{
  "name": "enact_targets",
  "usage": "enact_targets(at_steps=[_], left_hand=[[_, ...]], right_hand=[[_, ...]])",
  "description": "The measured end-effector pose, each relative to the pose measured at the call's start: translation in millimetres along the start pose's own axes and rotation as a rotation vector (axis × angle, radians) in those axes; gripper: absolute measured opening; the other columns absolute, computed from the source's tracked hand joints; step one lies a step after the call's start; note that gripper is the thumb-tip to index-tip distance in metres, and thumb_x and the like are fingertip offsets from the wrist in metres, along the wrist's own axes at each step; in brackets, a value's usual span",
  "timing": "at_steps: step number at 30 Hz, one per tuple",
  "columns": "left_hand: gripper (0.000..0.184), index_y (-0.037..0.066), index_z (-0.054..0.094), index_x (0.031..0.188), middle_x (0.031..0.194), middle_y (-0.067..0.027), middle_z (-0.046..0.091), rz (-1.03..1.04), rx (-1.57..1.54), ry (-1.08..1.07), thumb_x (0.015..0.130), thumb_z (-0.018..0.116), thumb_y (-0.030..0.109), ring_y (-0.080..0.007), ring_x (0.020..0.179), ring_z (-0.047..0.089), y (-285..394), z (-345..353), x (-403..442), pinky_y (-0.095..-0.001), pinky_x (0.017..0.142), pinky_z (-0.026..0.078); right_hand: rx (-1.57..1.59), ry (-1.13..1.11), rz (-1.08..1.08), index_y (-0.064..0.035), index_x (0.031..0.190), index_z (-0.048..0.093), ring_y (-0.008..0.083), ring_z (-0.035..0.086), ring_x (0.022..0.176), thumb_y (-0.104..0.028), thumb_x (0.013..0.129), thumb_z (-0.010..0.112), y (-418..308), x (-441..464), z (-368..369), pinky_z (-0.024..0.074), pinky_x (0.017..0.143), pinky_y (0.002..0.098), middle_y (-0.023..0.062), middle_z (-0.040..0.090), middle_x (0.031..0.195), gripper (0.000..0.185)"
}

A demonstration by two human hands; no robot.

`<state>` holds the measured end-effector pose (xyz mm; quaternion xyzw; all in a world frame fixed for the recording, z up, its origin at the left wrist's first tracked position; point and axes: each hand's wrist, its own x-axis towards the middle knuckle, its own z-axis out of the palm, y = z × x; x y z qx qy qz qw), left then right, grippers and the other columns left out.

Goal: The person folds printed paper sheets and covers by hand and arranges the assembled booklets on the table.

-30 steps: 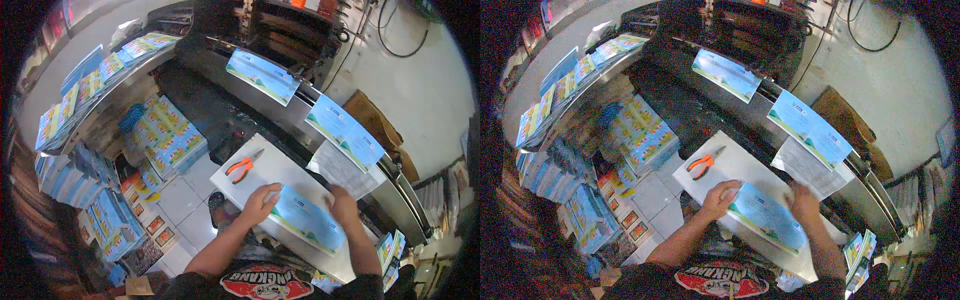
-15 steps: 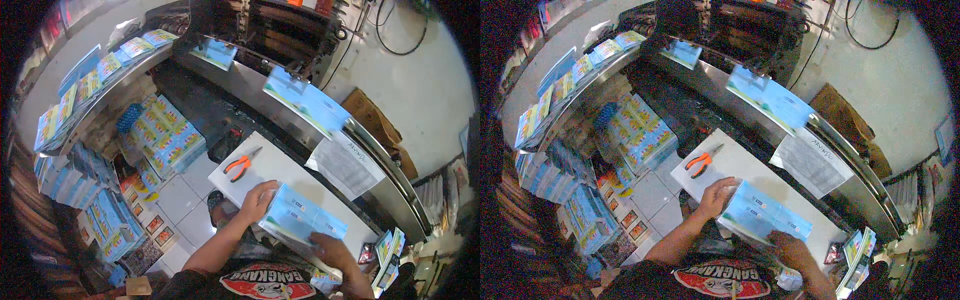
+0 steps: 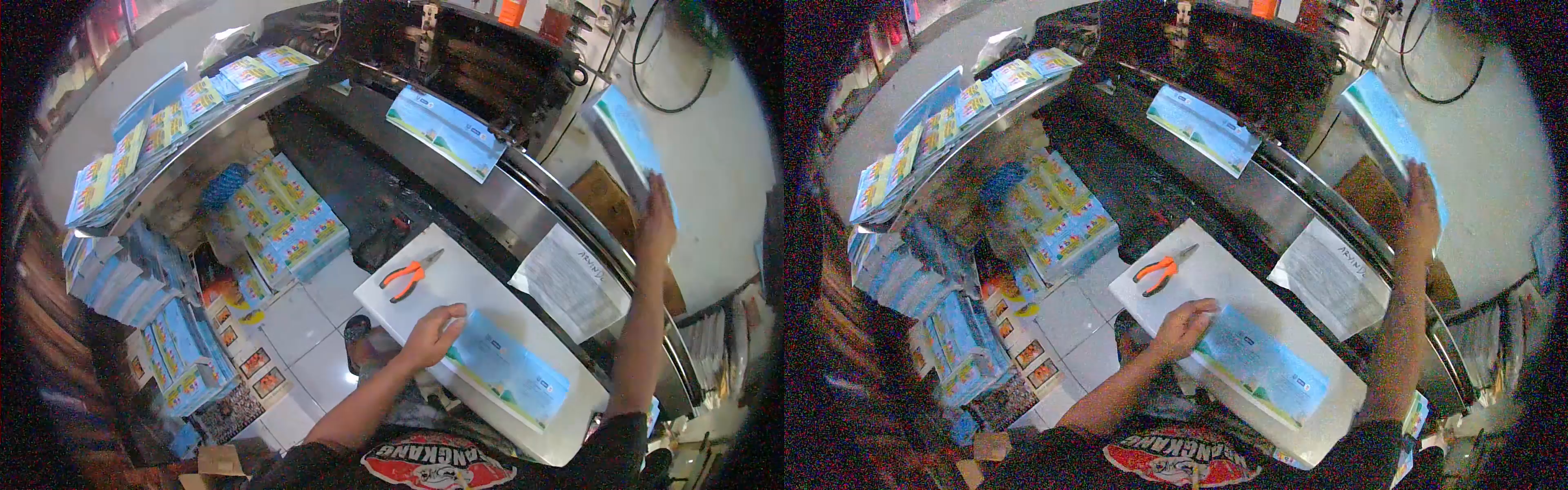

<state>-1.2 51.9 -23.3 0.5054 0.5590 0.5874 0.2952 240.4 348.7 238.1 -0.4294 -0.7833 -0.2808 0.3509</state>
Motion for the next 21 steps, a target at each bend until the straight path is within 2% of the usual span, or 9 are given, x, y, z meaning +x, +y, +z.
enact_targets(at_steps=[1, 3, 5, 7, 11, 13, 15, 17, 21], left_hand=[[0.034, 0.003, 0.058, 0.122, 0.118, -0.0155, 0.064, 0.019, 0.060, -0.027, 0.096, 0.054, 0.024, -0.0274, 0.111, 0.061, -1.6, 0.9, -0.6, -0.0373, 0.097, 0.046], [0.034, 0.002, 0.058, 0.121, 0.118, -0.0172, 0.063, 0.038, 0.096, -0.025, 0.095, 0.056, 0.025, -0.0303, 0.111, 0.060, 2.3, 0.4, 0.0, -0.0383, 0.097, 0.045], [0.036, 0.000, 0.058, 0.120, 0.117, -0.0189, 0.062, 0.053, 0.132, -0.023, 0.094, 0.058, 0.025, -0.0332, 0.111, 0.058, 4.4, -0.9, -0.1, -0.0393, 0.096, 0.045], [0.036, 0.000, 0.058, 0.120, 0.116, -0.0190, 0.062, 0.081, 0.115, -0.009, 0.095, 0.057, 0.027, -0.0329, 0.109, 0.059, 4.7, -0.2, -1.9, -0.0394, 0.095, 0.045], [0.036, 0.000, 0.058, 0.119, 0.115, -0.0181, 0.063, 0.103, 0.117, -0.001, 0.095, 0.057, 0.027, -0.0325, 0.109, 0.059, 3.2, 0.7, 0.8, -0.0390, 0.095, 0.045], [0.034, 0.001, 0.059, 0.118, 0.115, -0.0173, 0.063, 0.110, 0.082, -0.004, 0.095, 0.058, 0.026, -0.0324, 0.108, 0.060, 11.3, -2.8, 0.3, -0.0388, 0.094, 0.046], [0.032, 0.001, 0.059, 0.117, 0.115, -0.0168, 0.063, 0.089, 0.072, 0.017, 0.095, 0.059, 0.024, -0.0316, 0.109, 0.060, 16.1, -5.6, -1.1, -0.0382, 0.095, 0.046], [0.031, 0.001, 0.060, 0.116, 0.116, -0.0163, 0.064, 0.071, 0.044, 0.017, 0.094, 0.060, 0.023, -0.0308, 0.109, 0.061, 15.2, -2.6, -0.1, -0.0376, 0.095, 0.046], [0.028, 0.001, 0.061, 0.116, 0.118, -0.0156, 0.064, 0.023, 0.018, 0.022, 0.093, 0.060, 0.016, -0.0275, 0.114, 0.060, 5.9, 0.6, -1.1, -0.0355, 0.098, 0.045]], right_hand=[[0.008, 0.002, -0.002, -0.0148, 0.140, 0.047, 0.0321, 0.052, 0.125, 0.000, 0.087, 0.049, -3.2, -12.2, 25.4, 0.0481, 0.098, 0.0418, 0.0149, 0.047, 0.143, 0.054], [-0.051, -0.281, -0.007, -0.0154, 0.143, 0.042, 0.0304, 0.044, 0.133, -0.001, 0.086, 0.051, -16.3, -38.2, 69.2, 0.0444, 0.103, 0.0404, 0.0127, 0.040, 0.149, 0.059], [-0.005, -0.548, 0.058, -0.0123, 0.139, 0.047, 0.0323, 0.045, 0.133, -0.001, 0.084, 0.052, -68.8, -67.3, 54.9, 0.0413, 0.106, 0.0408, 0.0129, 0.043, 0.147, 0.056], [-0.003, -0.344, -0.199, -0.0086, 0.133, 0.052, 0.0327, 0.049, 0.128, -0.001, 0.083, 0.052, -69.9, -111.3, 68.3, 0.0445, 0.102, 0.0436, 0.0139, 0.047, 0.143, 0.051], [0.215, -0.509, -0.231, -0.0014, 0.124, 0.057, 0.0361, 0.057, 0.115, -0.006, 0.088, 0.052, -78.5, -164.4, 26.5, 0.0475, 0.094, 0.0447, 0.0209, 0.059, 0.126, 0.036], [0.334, -0.702, -0.137, -0.0001, 0.127, 0.054, 0.0375, 0.059, 0.108, -0.019, 0.086, 0.063, -86.2, -203.8, -6.1, 0.0479, 0.091, 0.0448, 0.0203, 0.060, 0.123, 0.046], [0.378, -0.936, -0.129, 0.0007, 0.134, 0.047, 0.0396, 0.052, 0.120, -0.036, 0.079, 0.072, -100.3, -247.1, -49.8, 0.0444, 0.098, 0.0463, 0.0227, 0.053, 0.133, 0.070], [0.353, -1.045, -0.197, 0.0015, 0.139, 0.040, 0.0416, 0.040, 0.132, -0.047, 0.074, 0.074, -119.3, -282.3, -95.7, 0.0379, 0.105, 0.0495, 0.0257, 0.041, 0.143, 0.088], [0.293, -1.125, -0.283, 0.0027, 0.141, 0.036, 0.0430, 0.028, 0.139, -0.047, 0.075, 0.073, -125.3, -311.5, -138.6, 0.0314, 0.110, 0.0516, 0.0277, 0.031, 0.149, 0.091]])
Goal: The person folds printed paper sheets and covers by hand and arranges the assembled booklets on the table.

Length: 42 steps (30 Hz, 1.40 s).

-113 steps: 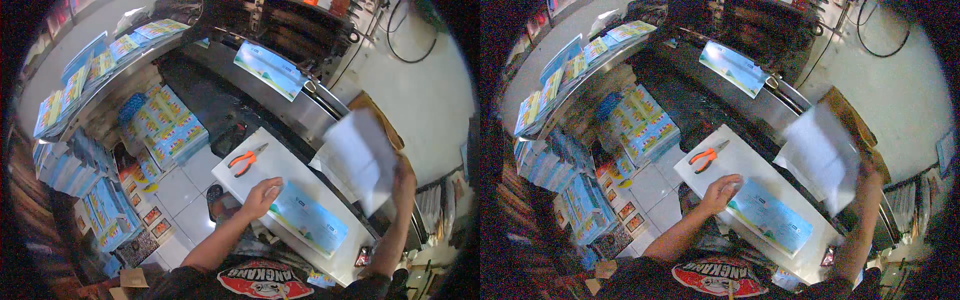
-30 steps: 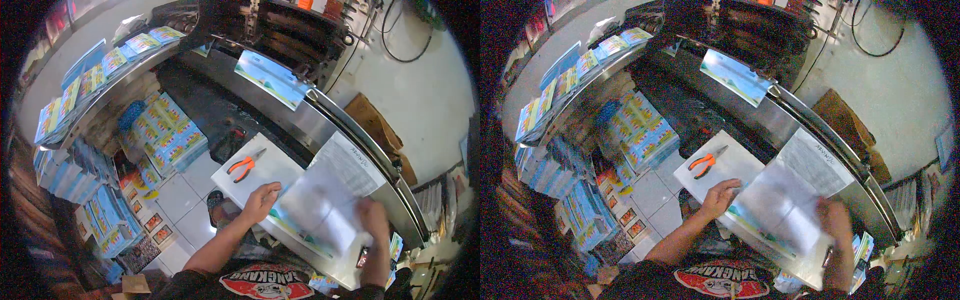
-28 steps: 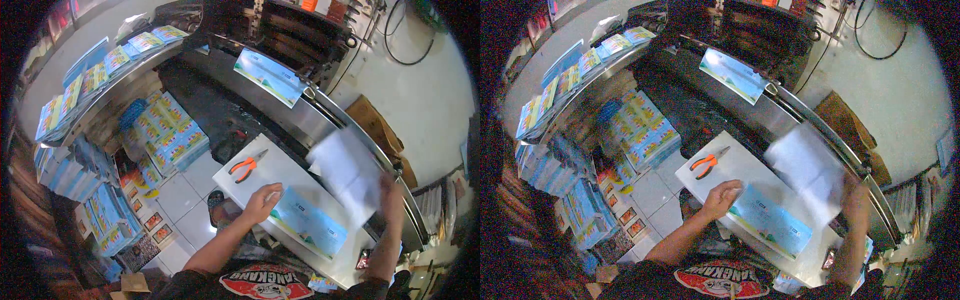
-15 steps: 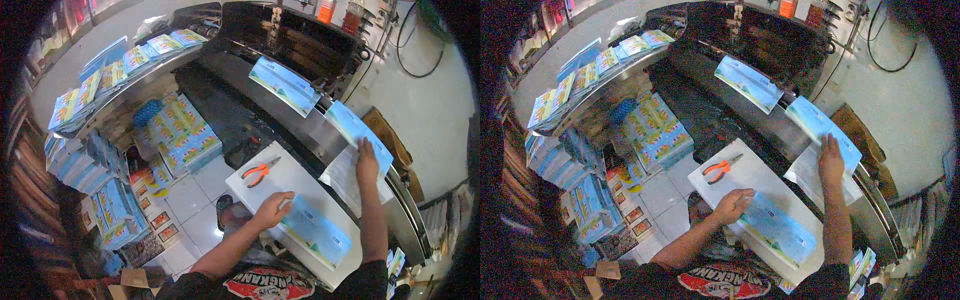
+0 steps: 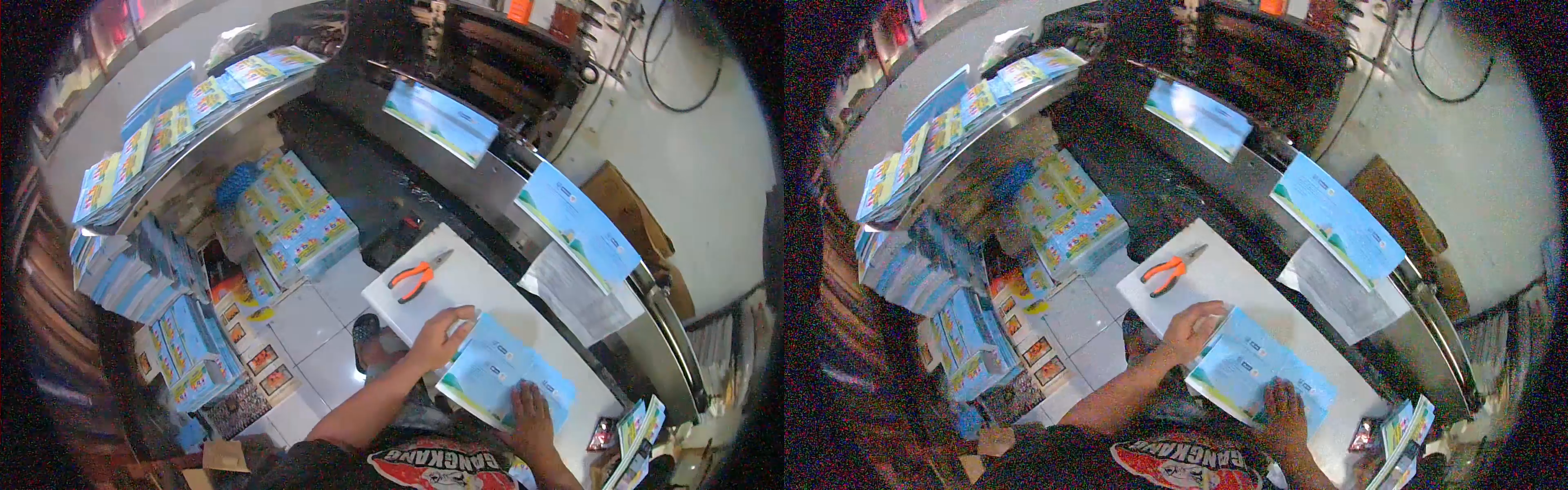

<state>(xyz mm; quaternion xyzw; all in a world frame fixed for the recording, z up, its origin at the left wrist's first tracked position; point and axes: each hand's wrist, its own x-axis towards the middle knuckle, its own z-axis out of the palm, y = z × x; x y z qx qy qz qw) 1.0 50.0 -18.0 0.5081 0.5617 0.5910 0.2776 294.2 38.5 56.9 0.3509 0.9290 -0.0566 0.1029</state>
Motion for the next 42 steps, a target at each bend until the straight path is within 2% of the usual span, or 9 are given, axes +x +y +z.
enact_targets(at_steps=[6, 8, 12, 15, 21, 29, 34, 38, 42], left_hand=[[0.033, 0.000, 0.060, 0.118, 0.116, -0.0148, 0.066, 0.038, -0.006, -0.011, 0.097, 0.052, 0.024, -0.0246, 0.110, 0.062, 3.0, 0.4, -0.1, -0.0362, 0.097, 0.046], [0.031, 0.000, 0.061, 0.117, 0.115, -0.0149, 0.065, -0.056, -0.116, 0.013, 0.097, 0.052, 0.022, -0.0242, 0.111, 0.061, 5.9, 0.4, -0.4, -0.0359, 0.097, 0.045], [0.032, 0.000, 0.060, 0.119, 0.116, -0.0146, 0.065, -0.021, -0.044, 0.016, 0.098, 0.052, 0.023, -0.0238, 0.112, 0.061, -1.8, 0.3, -0.6, -0.0361, 0.098, 0.045], [0.032, 0.000, 0.060, 0.120, 0.117, -0.0151, 0.065, -0.038, -0.033, 0.013, 0.097, 0.052, 0.022, -0.0250, 0.112, 0.061, -2.7, 1.6, 1.3, -0.0364, 0.099, 0.045], [0.031, 0.001, 0.061, 0.118, 0.118, -0.0155, 0.065, -0.002, -0.014, -0.001, 0.097, 0.053, 0.022, -0.0268, 0.111, 0.061, 5.9, -0.1, 4.5, -0.0363, 0.098, 0.046], [0.036, 0.000, 0.059, 0.117, 0.116, -0.0182, 0.063, 0.032, 0.105, -0.032, 0.095, 0.058, 0.028, -0.0314, 0.110, 0.061, -0.9, 3.3, 2.4, -0.0392, 0.095, 0.047], [0.035, -0.001, 0.059, 0.119, 0.113, -0.0187, 0.064, 0.064, 0.053, -0.015, 0.095, 0.058, 0.025, -0.0319, 0.108, 0.062, 4.1, 2.2, 2.0, -0.0382, 0.094, 0.047], [0.032, -0.001, 0.059, 0.119, 0.112, -0.0182, 0.066, 0.050, 0.031, 0.021, 0.094, 0.057, 0.020, -0.0305, 0.107, 0.063, 2.4, 1.5, 2.2, -0.0367, 0.094, 0.047], [0.033, -0.001, 0.059, 0.121, 0.114, -0.0171, 0.066, 0.018, -0.019, 0.010, 0.094, 0.056, 0.018, -0.0291, 0.109, 0.063, 4.1, 0.7, 1.9, -0.0363, 0.095, 0.046]], right_hand=[[0.284, -0.081, -0.117, -0.0034, 0.131, 0.052, 0.0371, 0.047, 0.127, -0.033, 0.084, 0.066, 32.1, -3.9, -28.5, 0.0399, 0.104, 0.0446, 0.0240, 0.050, 0.137, 0.057], [0.423, -0.266, 0.201, -0.0069, 0.115, 0.064, 0.0358, 0.062, 0.105, -0.026, 0.087, 0.061, 43.4, 13.8, -66.4, 0.0482, 0.091, 0.0427, 0.0232, 0.064, 0.112, 0.034], [0.206, 0.051, 0.332, -0.0043, 0.107, 0.067, 0.0397, 0.065, 0.082, -0.018, 0.089, 0.056, 98.4, 39.6, -128.2, 0.0502, 0.077, 0.0452, 0.0245, 0.066, 0.088, 0.025], [0.212, 0.427, 0.767, -0.0025, 0.118, 0.062, 0.0359, 0.065, 0.101, -0.015, 0.092, 0.051, 126.2, 73.6, -200.1, 0.0504, 0.085, 0.0421, 0.0214, 0.066, 0.109, 0.031], [-0.200, 1.290, 0.212, -0.0108, 0.133, 0.055, 0.0280, 0.053, 0.126, 0.008, 0.085, 0.041, 209.0, 185.7, -241.1, 0.0423, 0.104, 0.0385, 0.0143, 0.054, 0.137, 0.053], [-0.263, 0.639, 0.177, -0.0088, 0.136, 0.050, 0.0338, 0.048, 0.129, -0.007, 0.090, 0.044, 143.9, 227.4, -107.1, 0.0374, 0.109, 0.0424, 0.0151, 0.050, 0.140, 0.046], [0.088, 0.454, 0.073, -0.0047, 0.122, 0.058, 0.0387, 0.063, 0.096, -0.023, 0.088, 0.060, 96.7, 139.2, -58.4, 0.0484, 0.087, 0.0474, 0.0182, 0.064, 0.116, 0.038], [0.172, 0.045, 0.023, -0.0013, 0.138, 0.045, 0.0411, 0.041, 0.131, -0.052, 0.076, 0.070, 30.9, 40.6, -16.0, 0.0336, 0.109, 0.0488, 0.0264, 0.041, 0.143, 0.084], [0.009, 0.009, -0.007, -0.0055, 0.138, 0.045, 0.0421, 0.034, 0.135, -0.047, 0.071, 0.077, -2.2, -10.5, 7.1, 0.0362, 0.105, 0.0557, 0.0243, 0.037, 0.145, 0.085]])
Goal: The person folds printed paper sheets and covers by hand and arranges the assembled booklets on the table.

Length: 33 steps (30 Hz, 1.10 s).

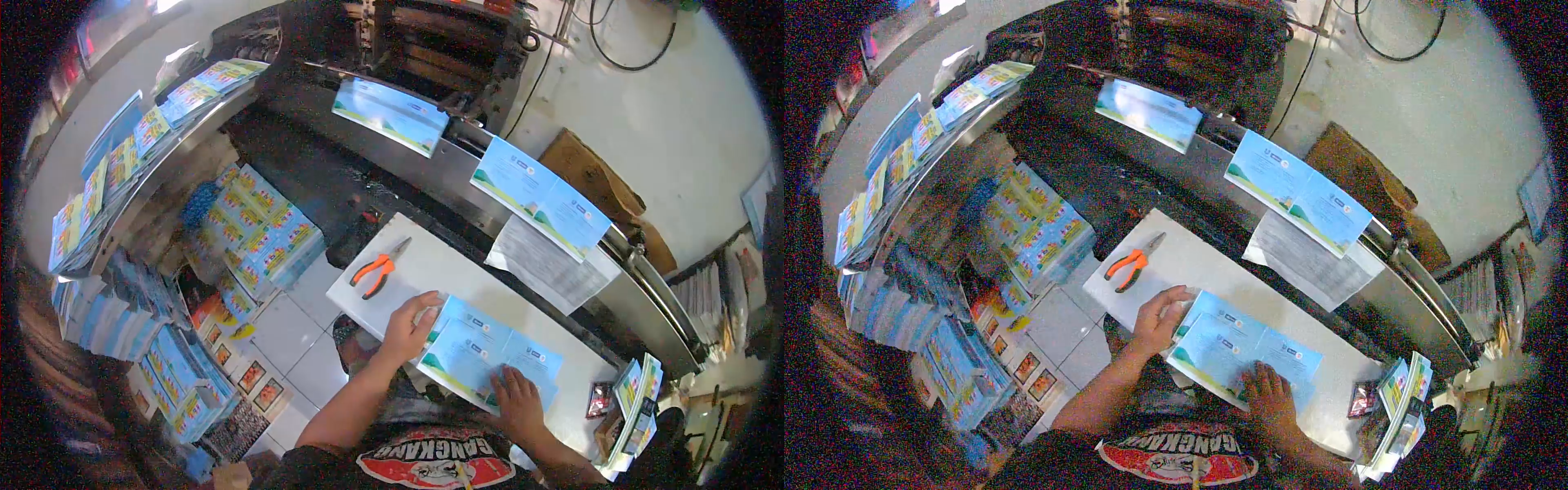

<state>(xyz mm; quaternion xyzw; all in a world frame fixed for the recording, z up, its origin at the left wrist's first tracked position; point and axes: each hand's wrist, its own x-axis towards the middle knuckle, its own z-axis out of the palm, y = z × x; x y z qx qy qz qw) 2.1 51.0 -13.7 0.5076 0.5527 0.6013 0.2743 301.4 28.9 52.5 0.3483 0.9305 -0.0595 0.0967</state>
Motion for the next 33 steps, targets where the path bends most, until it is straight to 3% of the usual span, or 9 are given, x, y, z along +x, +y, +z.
enact_targets(at_steps=[5, 10, 14, 17, 18, 22, 28, 31, 33], left_hand=[[0.034, -0.001, 0.058, 0.123, 0.116, -0.0161, 0.065, -0.027, -0.068, -0.029, 0.095, 0.055, 0.018, -0.0281, 0.111, 0.062, 1.8, -1.1, 0.4, -0.0364, 0.097, 0.045], [0.034, -0.001, 0.058, 0.123, 0.118, -0.0165, 0.065, -0.035, -0.091, 0.004, 0.096, 0.054, 0.020, -0.0258, 0.113, 0.061, -2.6, -0.1, -0.5, -0.0357, 0.097, 0.046], [0.034, -0.002, 0.059, 0.121, 0.118, -0.0173, 0.064, -0.073, -0.195, 0.013, 0.096, 0.056, 0.021, -0.0264, 0.114, 0.060, -13.5, 5.2, -0.9, -0.0353, 0.097, 0.045], [0.034, -0.002, 0.060, 0.120, 0.117, -0.0176, 0.064, -0.059, -0.073, -0.024, 0.096, 0.057, 0.022, -0.0271, 0.113, 0.061, -4.7, 0.7, 2.5, -0.0354, 0.097, 0.045], [0.034, -0.002, 0.060, 0.120, 0.117, -0.0176, 0.064, -0.060, -0.071, -0.019, 0.096, 0.057, 0.022, -0.0271, 0.113, 0.061, -5.4, 0.2, 3.1, -0.0354, 0.097, 0.045], [0.038, 0.001, 0.060, 0.120, 0.119, -0.0149, 0.064, -0.094, -0.038, -0.041, 0.099, 0.050, 0.030, -0.0258, 0.112, 0.061, -2.0, -0.1, 2.6, -0.0356, 0.097, 0.046], [0.035, 0.001, 0.060, 0.119, 0.117, -0.0156, 0.065, -0.058, 0.074, -0.068, 0.097, 0.052, 0.027, -0.0256, 0.111, 0.062, -2.1, -0.3, 2.4, -0.0359, 0.096, 0.046], [0.034, 0.001, 0.061, 0.118, 0.118, -0.0170, 0.064, -0.024, 0.094, -0.051, 0.097, 0.053, 0.026, -0.0271, 0.112, 0.061, -5.9, -0.3, 6.1, -0.0369, 0.098, 0.045], [0.033, 0.002, 0.062, 0.117, 0.119, -0.0177, 0.064, 0.005, 0.100, -0.070, 0.097, 0.053, 0.026, -0.0282, 0.112, 0.061, -5.5, 2.3, 2.2, -0.0376, 0.098, 0.045]], right_hand=[[0.495, -0.163, 0.156, -0.0036, 0.132, 0.051, 0.0345, 0.050, 0.124, -0.029, 0.081, 0.070, 19.8, 1.5, -41.2, 0.0399, 0.107, 0.0392, 0.0180, 0.050, 0.138, 0.060], [0.356, -0.344, 0.155, -0.0127, 0.123, 0.061, 0.0369, 0.065, 0.096, -0.019, 0.086, 0.060, 49.2, 28.5, -78.9, 0.0511, 0.088, 0.0440, 0.0208, 0.066, 0.107, 0.037], [0.330, 0.134, 0.236, -0.0041, 0.101, 0.066, 0.0381, 0.064, 0.072, -0.015, 0.082, 0.062, 113.7, 46.9, -126.4, 0.0500, 0.068, 0.0479, 0.0207, 0.065, 0.080, 0.022], [0.023, 0.384, 0.566, -0.0075, 0.124, 0.058, 0.0428, 0.062, 0.091, -0.007, 0.087, 0.052, 171.8, 76.1, -185.9, 0.0499, 0.081, 0.0493, 0.0212, 0.065, 0.100, 0.038], [-0.105, 0.791, 0.218, -0.0097, 0.131, 0.055, 0.0421, 0.060, 0.103, 0.000, 0.084, 0.048, 196.5, 94.7, -201.3, 0.0491, 0.089, 0.0457, 0.0210, 0.062, 0.116, 0.049], [0.081, 1.175, 0.313, -0.0142, 0.139, 0.049, 0.0323, 0.045, 0.132, 0.007, 0.080, 0.044, 171.6, 173.0, -260.4, 0.0396, 0.107, 0.0403, 0.0158, 0.045, 0.145, 0.062], [-0.157, 0.542, 0.268, -0.0144, 0.141, 0.046, 0.0328, 0.041, 0.135, -0.004, 0.088, 0.047, 153.4, 257.8, -143.4, 0.0396, 0.108, 0.0419, 0.0190, 0.039, 0.148, 0.054], [-0.282, 0.701, 0.081, -0.0086, 0.134, 0.050, 0.0342, 0.050, 0.126, -0.005, 0.087, 0.050, 130.8, 241.8, -108.7, 0.0455, 0.101, 0.0432, 0.0223, 0.049, 0.138, 0.048], [-0.011, 0.443, 0.172, -0.0054, 0.126, 0.055, 0.0376, 0.057, 0.113, -0.011, 0.086, 0.055, 110.3, 210.3, -104.2, 0.0487, 0.093, 0.0458, 0.0209, 0.058, 0.125, 0.040]])
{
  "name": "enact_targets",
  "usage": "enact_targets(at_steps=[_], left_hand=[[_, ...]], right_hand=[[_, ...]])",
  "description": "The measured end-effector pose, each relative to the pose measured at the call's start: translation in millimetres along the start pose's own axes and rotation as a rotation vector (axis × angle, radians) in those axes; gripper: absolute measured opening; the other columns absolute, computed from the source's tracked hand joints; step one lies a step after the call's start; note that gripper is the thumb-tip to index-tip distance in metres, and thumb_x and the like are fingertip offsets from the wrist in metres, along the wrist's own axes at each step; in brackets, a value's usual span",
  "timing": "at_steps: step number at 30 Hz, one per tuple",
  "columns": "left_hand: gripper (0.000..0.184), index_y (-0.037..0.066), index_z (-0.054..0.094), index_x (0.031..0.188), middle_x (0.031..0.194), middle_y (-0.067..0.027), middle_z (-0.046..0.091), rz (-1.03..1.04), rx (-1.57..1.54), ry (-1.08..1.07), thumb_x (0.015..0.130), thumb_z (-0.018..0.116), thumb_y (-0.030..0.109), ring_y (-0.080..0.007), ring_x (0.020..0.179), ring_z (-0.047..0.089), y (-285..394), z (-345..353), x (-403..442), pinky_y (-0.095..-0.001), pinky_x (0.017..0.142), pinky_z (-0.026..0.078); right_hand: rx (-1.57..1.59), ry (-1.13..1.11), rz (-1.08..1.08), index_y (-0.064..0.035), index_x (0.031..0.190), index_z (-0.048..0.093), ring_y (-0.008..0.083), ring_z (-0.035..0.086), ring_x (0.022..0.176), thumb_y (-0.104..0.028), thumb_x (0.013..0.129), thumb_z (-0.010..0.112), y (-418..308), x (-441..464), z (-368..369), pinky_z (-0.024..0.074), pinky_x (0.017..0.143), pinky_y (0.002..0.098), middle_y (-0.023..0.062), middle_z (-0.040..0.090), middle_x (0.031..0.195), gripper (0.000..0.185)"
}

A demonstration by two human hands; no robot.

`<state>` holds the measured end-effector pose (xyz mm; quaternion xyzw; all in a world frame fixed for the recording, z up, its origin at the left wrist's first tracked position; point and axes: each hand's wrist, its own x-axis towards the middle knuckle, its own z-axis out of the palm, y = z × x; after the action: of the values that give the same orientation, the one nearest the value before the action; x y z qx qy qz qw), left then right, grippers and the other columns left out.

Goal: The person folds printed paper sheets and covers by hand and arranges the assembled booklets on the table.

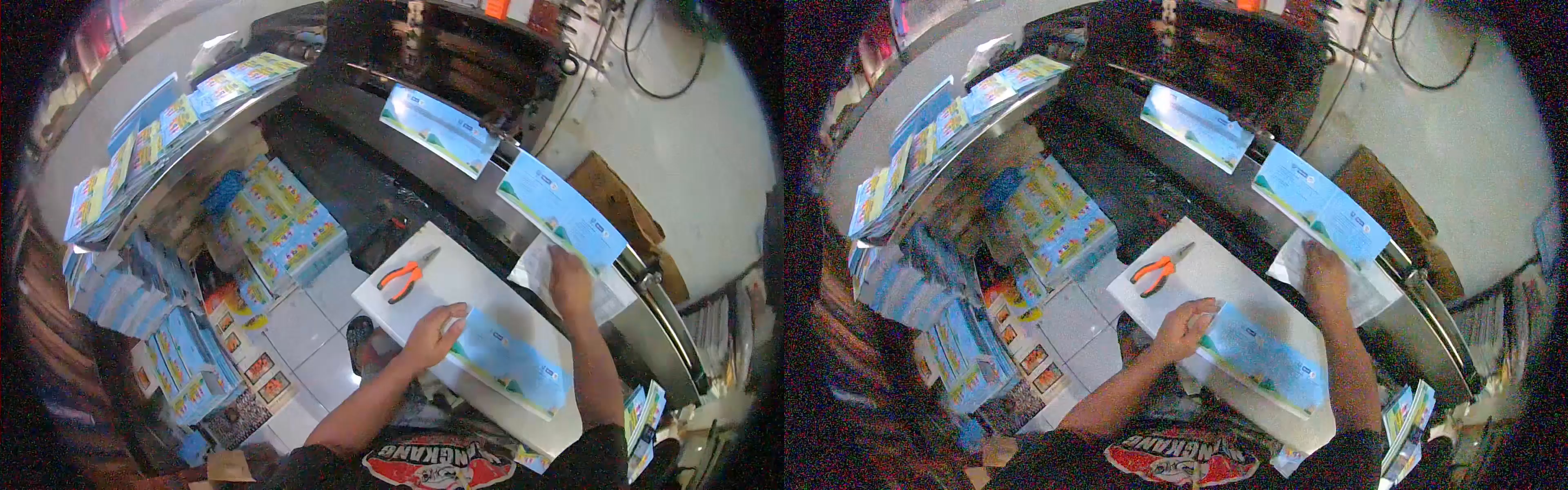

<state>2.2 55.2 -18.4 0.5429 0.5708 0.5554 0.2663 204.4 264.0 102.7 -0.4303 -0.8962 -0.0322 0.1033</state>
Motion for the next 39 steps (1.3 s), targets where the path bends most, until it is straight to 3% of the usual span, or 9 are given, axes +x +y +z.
enact_targets(at_steps=[3, 7, 11, 16, 23, 32, 35, 37, 39], left_hand=[[0.029, -0.003, 0.061, 0.113, 0.116, -0.0192, 0.064, -0.011, -0.099, 0.050, 0.094, 0.057, 0.019, -0.0309, 0.111, 0.061, 3.0, -1.8, 1.0, -0.0377, 0.096, 0.046], [0.031, -0.002, 0.060, 0.117, 0.117, -0.0182, 0.065, -0.068, -0.164, 0.082, 0.096, 0.056, 0.020, -0.0272, 0.111, 0.061, 0.9, -1.1, -1.6, -0.0360, 0.096, 0.046], [0.034, -0.002, 0.059, 0.122, 0.112, -0.0155, 0.068, -0.121, -0.195, 0.089, 0.097, 0.055, 0.020, -0.0227, 0.107, 0.063, 9.5, -2.6, 0.0, -0.0341, 0.094, 0.046], [0.035, -0.003, 0.058, 0.123, 0.111, -0.0143, 0.069, -0.153, -0.224, 0.087, 0.097, 0.054, 0.021, -0.0215, 0.107, 0.063, 13.3, -1.3, -0.1, -0.0332, 0.094, 0.046], [0.032, -0.002, 0.064, 0.113, 0.117, -0.0164, 0.066, -0.139, -0.269, 0.127, 0.098, 0.053, 0.025, -0.0243, 0.112, 0.061, 3.8, -2.2, -1.9, -0.0339, 0.097, 0.045], [0.044, -0.002, 0.055, 0.126, 0.118, -0.0152, 0.065, -0.171, -0.212, 0.028, 0.099, 0.049, 0.033, -0.0222, 0.112, 0.060, 10.5, -8.5, -1.1, -0.0348, 0.099, 0.044], [0.044, -0.001, 0.057, 0.122, 0.109, -0.0129, 0.066, -0.144, -0.396, 0.072, 0.101, 0.046, 0.035, -0.0218, 0.107, 0.061, 15.3, -3.3, 3.2, -0.0354, 0.096, 0.045], [0.038, -0.001, 0.057, 0.120, 0.105, -0.0122, 0.064, 0.007, -0.404, -0.018, 0.100, 0.047, 0.029, -0.0210, 0.097, 0.060, 51.1, -22.2, 5.8, -0.0339, 0.088, 0.046], [0.038, -0.001, 0.058, 0.116, 0.098, -0.0111, 0.060, 0.107, -0.489, -0.228, 0.098, 0.048, 0.031, -0.0207, 0.083, 0.057, 113.2, -49.0, -10.0, -0.0332, 0.078, 0.047]], right_hand=[[0.178, -0.096, -0.015, -0.0074, 0.123, 0.058, 0.0398, 0.059, 0.104, -0.025, 0.086, 0.061, -10.4, -73.8, 15.7, 0.0493, 0.089, 0.0494, 0.0194, 0.063, 0.114, 0.041], [0.002, -0.417, -0.175, 0.0013, 0.142, 0.037, 0.0471, 0.030, 0.137, -0.069, 0.075, 0.061, -48.4, -200.5, 19.8, 0.0266, 0.111, 0.0569, 0.0297, 0.031, 0.148, 0.100], [0.090, -0.479, -0.153, 0.0040, 0.134, 0.047, 0.0445, 0.028, 0.139, -0.059, 0.079, 0.065, -66.4, -245.0, 10.8, 0.0279, 0.112, 0.0520, 0.0296, 0.032, 0.148, 0.086], [0.277, -0.620, -0.094, -0.0028, 0.115, 0.064, 0.0357, 0.065, 0.100, -0.020, 0.087, 0.059, -47.8, -222.1, -25.2, 0.0535, 0.086, 0.0448, 0.0176, 0.064, 0.119, 0.033], [0.119, -0.492, 0.081, -0.0096, 0.112, 0.064, 0.0417, 0.064, 0.075, -0.016, 0.084, 0.061, 6.5, -156.3, -82.0, 0.0521, 0.069, 0.0464, 0.0207, 0.067, 0.082, 0.029], [-0.120, 0.696, 0.159, -0.0123, 0.141, 0.046, 0.0268, 0.051, 0.128, -0.017, 0.098, 0.044, 97.4, 6.6, -169.1, 0.0443, 0.100, 0.0388, 0.0122, 0.050, 0.142, 0.044], [-0.124, 0.779, 0.120, -0.0158, 0.135, 0.052, 0.0311, 0.059, 0.117, -0.001, 0.089, 0.045, 92.4, 57.7, -132.0, 0.0475, 0.096, 0.0409, 0.0143, 0.055, 0.136, 0.049], [0.634, 0.425, 0.356, -0.0160, 0.142, 0.046, 0.0326, 0.048, 0.130, -0.005, 0.090, 0.049, 87.8, 70.6, -89.7, 0.0431, 0.104, 0.0393, 0.0128, 0.048, 0.143, 0.053], [-0.081, 0.159, 0.223, -0.0114, 0.139, 0.048, 0.0349, 0.045, 0.132, -0.001, 0.086, 0.049, 41.9, 52.4, -63.9, 0.0397, 0.107, 0.0405, 0.0138, 0.047, 0.144, 0.053]])
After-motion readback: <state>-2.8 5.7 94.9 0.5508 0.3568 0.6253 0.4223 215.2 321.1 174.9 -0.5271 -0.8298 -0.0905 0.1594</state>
